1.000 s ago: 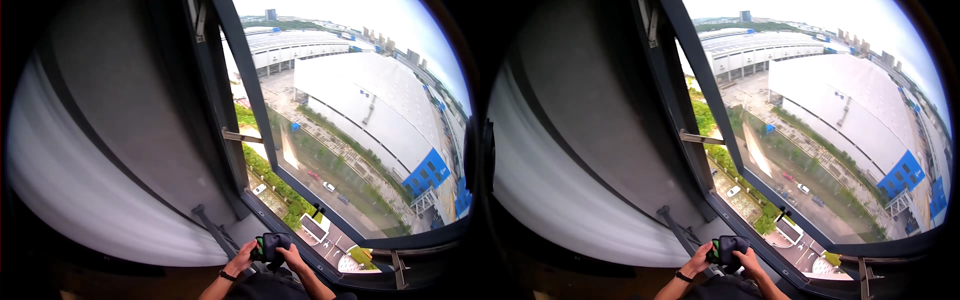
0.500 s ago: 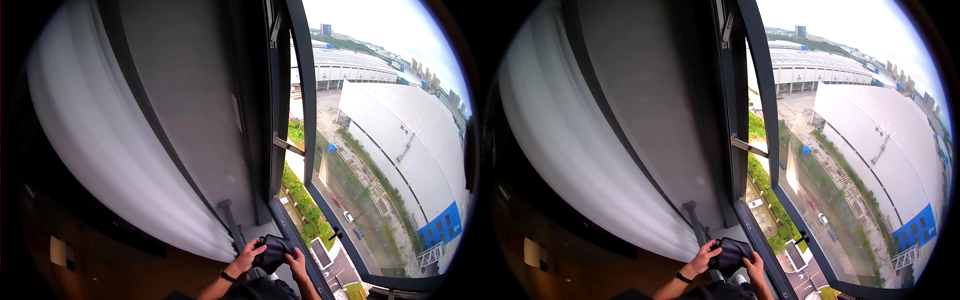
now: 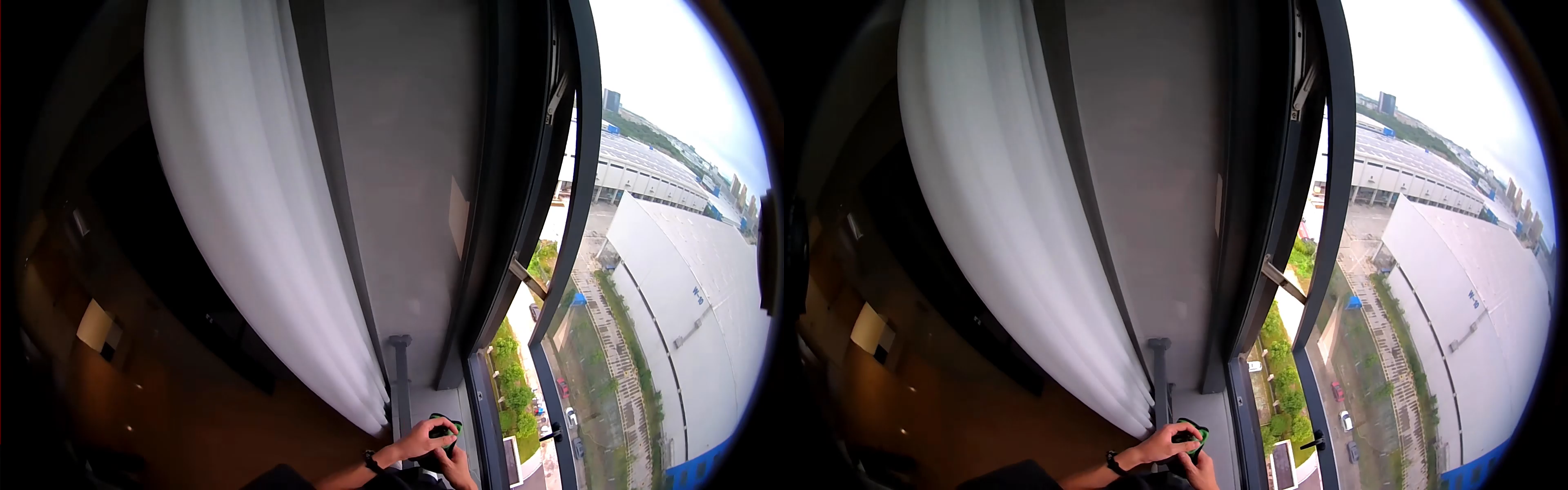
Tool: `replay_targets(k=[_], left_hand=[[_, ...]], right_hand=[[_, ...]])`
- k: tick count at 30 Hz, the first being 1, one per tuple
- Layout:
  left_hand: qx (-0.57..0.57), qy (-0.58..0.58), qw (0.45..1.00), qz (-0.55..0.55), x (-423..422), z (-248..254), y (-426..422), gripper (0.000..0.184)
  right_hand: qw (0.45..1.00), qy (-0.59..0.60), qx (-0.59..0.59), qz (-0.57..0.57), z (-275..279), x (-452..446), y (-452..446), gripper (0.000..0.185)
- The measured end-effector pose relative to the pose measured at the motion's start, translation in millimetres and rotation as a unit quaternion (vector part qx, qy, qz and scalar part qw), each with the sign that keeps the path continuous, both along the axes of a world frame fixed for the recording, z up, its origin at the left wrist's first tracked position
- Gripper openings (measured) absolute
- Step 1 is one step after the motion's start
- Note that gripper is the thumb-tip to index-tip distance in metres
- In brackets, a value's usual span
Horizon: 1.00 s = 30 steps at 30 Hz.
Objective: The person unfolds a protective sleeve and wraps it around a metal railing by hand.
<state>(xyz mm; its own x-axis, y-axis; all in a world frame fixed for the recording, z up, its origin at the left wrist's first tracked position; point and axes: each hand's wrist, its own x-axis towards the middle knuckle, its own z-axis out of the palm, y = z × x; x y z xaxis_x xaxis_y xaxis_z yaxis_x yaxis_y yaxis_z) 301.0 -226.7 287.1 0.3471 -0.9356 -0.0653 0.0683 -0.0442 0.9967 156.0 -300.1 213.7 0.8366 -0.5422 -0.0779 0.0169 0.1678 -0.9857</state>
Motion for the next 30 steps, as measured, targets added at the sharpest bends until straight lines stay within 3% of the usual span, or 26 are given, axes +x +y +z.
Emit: replay_targets(k=[2, 4, 7, 8, 9, 11, 14, 17, 19, 20, 21, 23, 24, 25, 27, 29, 30], left_hand=[[-0.004, 0.027, 0.999, 0.022, 3.2, -0.6, 7.3, 0.021], [-0.011, 0.074, 0.995, 0.060, 3.6, 8.3, 15.6, 0.023], [-0.009, 0.119, 0.990, 0.076, 14.1, 26.8, 30.3, 0.022], [-0.023, 0.107, 0.989, 0.101, 18.1, 25.4, 34.1, 0.020], [-0.003, 0.112, 0.986, 0.122, 23.6, 31.3, 39.6, 0.020], [-0.010, 0.105, 0.978, 0.181, 33.1, 30.5, 48.0, 0.019], [-0.029, -0.007, 0.960, 0.278, 47.3, 15.3, 55.0, 0.018], [0.017, -0.091, 0.948, 0.304, 54.0, -22.3, 71.6, 0.025], [0.043, -0.257, 0.923, 0.283, 38.9, -26.1, 72.7, 0.046], [0.066, -0.093, 0.975, 0.189, 30.2, -14.5, 72.8, 0.070], [0.012, 0.028, 0.994, 0.101, 22.7, -36.8, 67.6, 0.080], [0.103, -0.060, 0.993, -0.015, 7.7, 2.6, 60.9, 0.079], [0.142, -0.113, 0.983, -0.021, 0.6, 7.7, 55.6, 0.069], [0.142, -0.117, 0.983, 0.004, -5.9, -19.9, 51.4, 0.055], [0.116, -0.133, 0.982, 0.062, -15.0, -50.2, 46.7, 0.041], [0.079, -0.092, 0.990, 0.068, -15.2, -37.3, 43.9, 0.033], [0.040, -0.092, 0.991, 0.090, -16.8, -35.0, 43.6, 0.027]], right_hand=[[0.999, -0.005, 0.046, 0.020, -17.9, -1.5, -4.5, 0.031], [0.993, 0.068, 0.094, 0.037, -40.9, -4.0, -14.9, 0.032], [0.983, 0.119, 0.138, -0.035, -51.6, -2.7, -24.4, 0.035], [0.972, 0.086, 0.209, -0.067, -68.2, -4.3, -35.9, 0.030], [0.965, 0.060, 0.211, -0.146, -40.9, 4.9, -29.5, 0.030], [0.956, 0.068, 0.202, -0.203, -58.6, 4.3, -41.9, 0.031], [0.942, 0.068, 0.280, -0.173, -72.6, 1.6, -55.7, 0.030], [0.926, 0.036, 0.359, -0.112, -5.8, 15.0, -45.3, 0.028], [0.933, 0.016, 0.356, -0.057, 12.4, 24.4, -40.4, 0.025], [0.941, -0.011, 0.336, -0.043, 33.0, 33.9, -29.2, 0.024], [0.948, -0.037, 0.316, -0.028, 53.3, 41.9, -20.3, 0.024], [0.954, -0.035, 0.298, 0.024, 54.5, 45.8, -15.2, 0.023], [0.961, -0.042, 0.269, 0.040, 63.0, 46.3, -12.7, 0.020], [0.964, -0.013, 0.262, 0.043, 54.8, 43.8, -16.4, 0.019], [0.952, -0.085, 0.294, 0.029, 86.9, 47.5, -11.2, 0.018], [0.962, -0.089, 0.255, 0.037, 59.5, 32.9, -33.0, 0.020], [0.959, -0.118, 0.258, 0.010, 72.8, 31.3, -33.2, 0.021]])
